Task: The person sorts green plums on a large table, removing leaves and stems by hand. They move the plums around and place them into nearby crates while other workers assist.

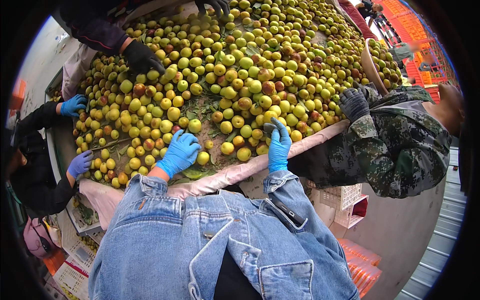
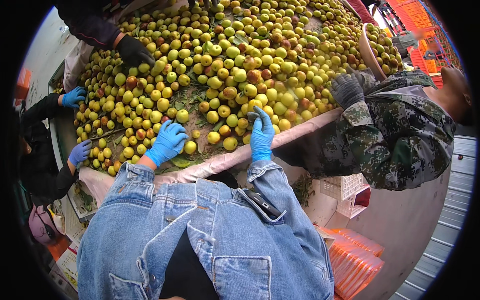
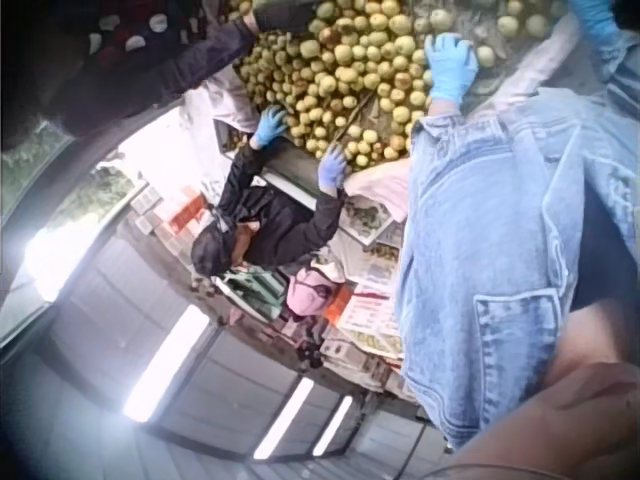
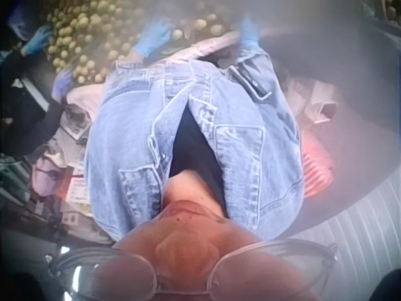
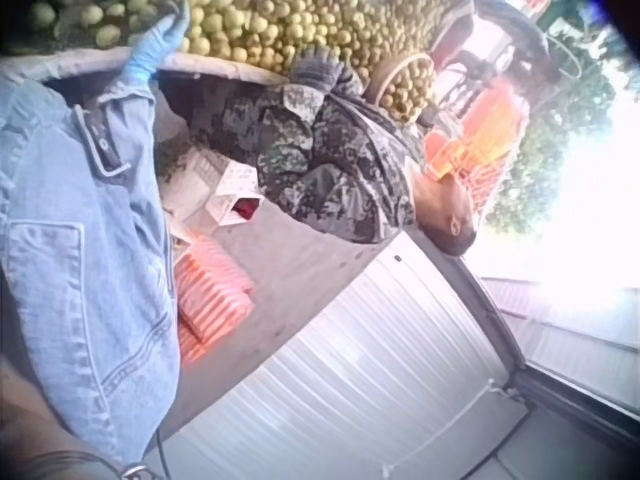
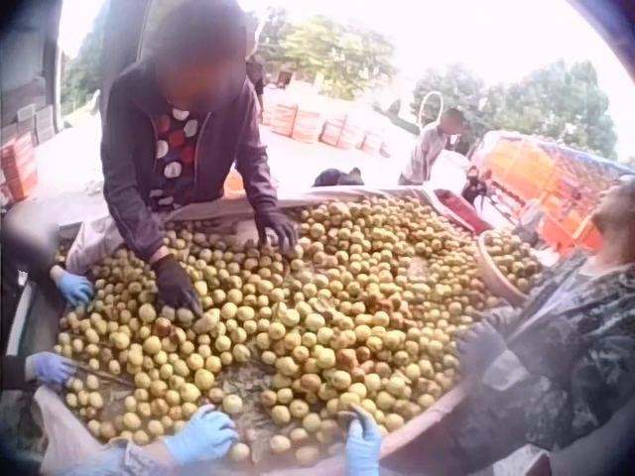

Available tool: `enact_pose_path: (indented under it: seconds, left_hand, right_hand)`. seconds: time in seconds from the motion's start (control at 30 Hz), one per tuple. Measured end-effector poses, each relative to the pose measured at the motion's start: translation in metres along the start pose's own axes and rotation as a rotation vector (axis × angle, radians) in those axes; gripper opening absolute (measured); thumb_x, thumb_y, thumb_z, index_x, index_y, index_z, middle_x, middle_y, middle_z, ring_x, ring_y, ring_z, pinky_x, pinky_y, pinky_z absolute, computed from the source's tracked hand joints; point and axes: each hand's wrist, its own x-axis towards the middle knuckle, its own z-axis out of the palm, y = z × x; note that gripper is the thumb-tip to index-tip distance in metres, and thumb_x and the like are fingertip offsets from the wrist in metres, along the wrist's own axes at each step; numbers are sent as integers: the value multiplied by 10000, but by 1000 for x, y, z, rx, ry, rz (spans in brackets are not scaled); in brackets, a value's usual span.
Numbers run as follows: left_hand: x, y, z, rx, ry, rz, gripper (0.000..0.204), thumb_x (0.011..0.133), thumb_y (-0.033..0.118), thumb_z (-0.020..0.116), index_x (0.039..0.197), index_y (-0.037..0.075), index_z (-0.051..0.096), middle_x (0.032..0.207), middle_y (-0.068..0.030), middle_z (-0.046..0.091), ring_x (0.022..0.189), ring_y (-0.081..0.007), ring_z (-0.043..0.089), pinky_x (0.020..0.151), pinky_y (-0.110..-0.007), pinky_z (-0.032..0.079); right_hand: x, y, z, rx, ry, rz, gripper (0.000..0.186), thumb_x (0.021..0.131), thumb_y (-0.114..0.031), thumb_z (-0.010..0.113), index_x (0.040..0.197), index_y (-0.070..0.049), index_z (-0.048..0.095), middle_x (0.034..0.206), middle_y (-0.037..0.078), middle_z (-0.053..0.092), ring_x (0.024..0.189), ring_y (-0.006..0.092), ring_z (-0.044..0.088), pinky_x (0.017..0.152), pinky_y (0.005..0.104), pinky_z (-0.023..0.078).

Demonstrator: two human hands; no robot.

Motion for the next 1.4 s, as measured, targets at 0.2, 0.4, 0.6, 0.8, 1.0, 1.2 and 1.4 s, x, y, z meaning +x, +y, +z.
enact_pose_path:
  seconds: [0.2, 0.4, 0.6, 0.8, 1.0, 1.2, 1.4]
  left_hand:
    - [48, 47, 2, -61, 163, 34, 404, 777, 223, 633, 1163, 152, 539, 1183, -82, 496, 1105, -276, 463, 992, -432, 293]
    - [27, 13, 25, 79, -22, 15, 427, 748, 161, 635, 1167, 153, 553, 1254, -94, 470, 1191, -286, 421, 1043, -452, 272]
    - [47, 31, -3, -45, 156, -31, 388, 751, 113, 616, 1133, 153, 556, 1253, -83, 465, 1158, -266, 448, 1027, -497, 259]
    - [124, 92, 24, -179, 80, 206, 354, 754, 165, 618, 1105, 147, 577, 1140, -84, 519, 1050, -252, 505, 848, -411, 407]
    - [133, 84, 30, -173, 7, 222, 309, 676, 171, 700, 963, 103, 607, 960, -88, 565, 856, -295, 554, 707, -392, 451]
    - [88, 63, 1, -155, -48, 119, 265, 752, 126, 565, 1015, 107, 591, 919, -83, 567, 823, -273, 558, 662, -393, 461]
    - [55, 27, -35, -131, -249, -82, 241, 805, 84, 505, 1029, 117, 588, 951, -94, 553, 870, -300, 571, 722, -401, 485]
  right_hand:
    - [14, -17, -15, -36, 60, -154, 287, 907, 39, 423, 1128, -25, 596, 953, 83, 655, 882, 142, 624, 804, 253, 491]
    - [24, -1, -40, -181, 89, -127, 262, 897, 49, 444, 1110, 17, 594, 1004, 101, 657, 907, 158, 632, 811, 265, 503]
    - [23, -2, -36, -187, 84, -235, 270, 884, 74, 441, 1110, 28, 582, 1030, 111, 648, 925, 174, 628, 838, 275, 500]
    - [24, -4, -34, -156, 65, -175, 273, 889, 67, 443, 1128, 24, 568, 1035, 111, 645, 950, 178, 617, 857, 279, 488]
    - [23, 3, -41, -242, -3, -258, 275, 867, 60, 480, 1113, 0, 587, 1005, 109, 655, 930, 175, 627, 829, 275, 488]
    - [11, -28, -31, -973, -236, -326, 535, 736, -154, 618, 1256, -217, 510, 1201, 164, 500, 1050, 371, 485, 873, 434, 446]
    - [2, -48, 7, -1124, -607, -366, 571, 740, -291, 658, 1279, -339, 475, 1316, 165, 411, 1074, 343, 493, 777, 429, 508]
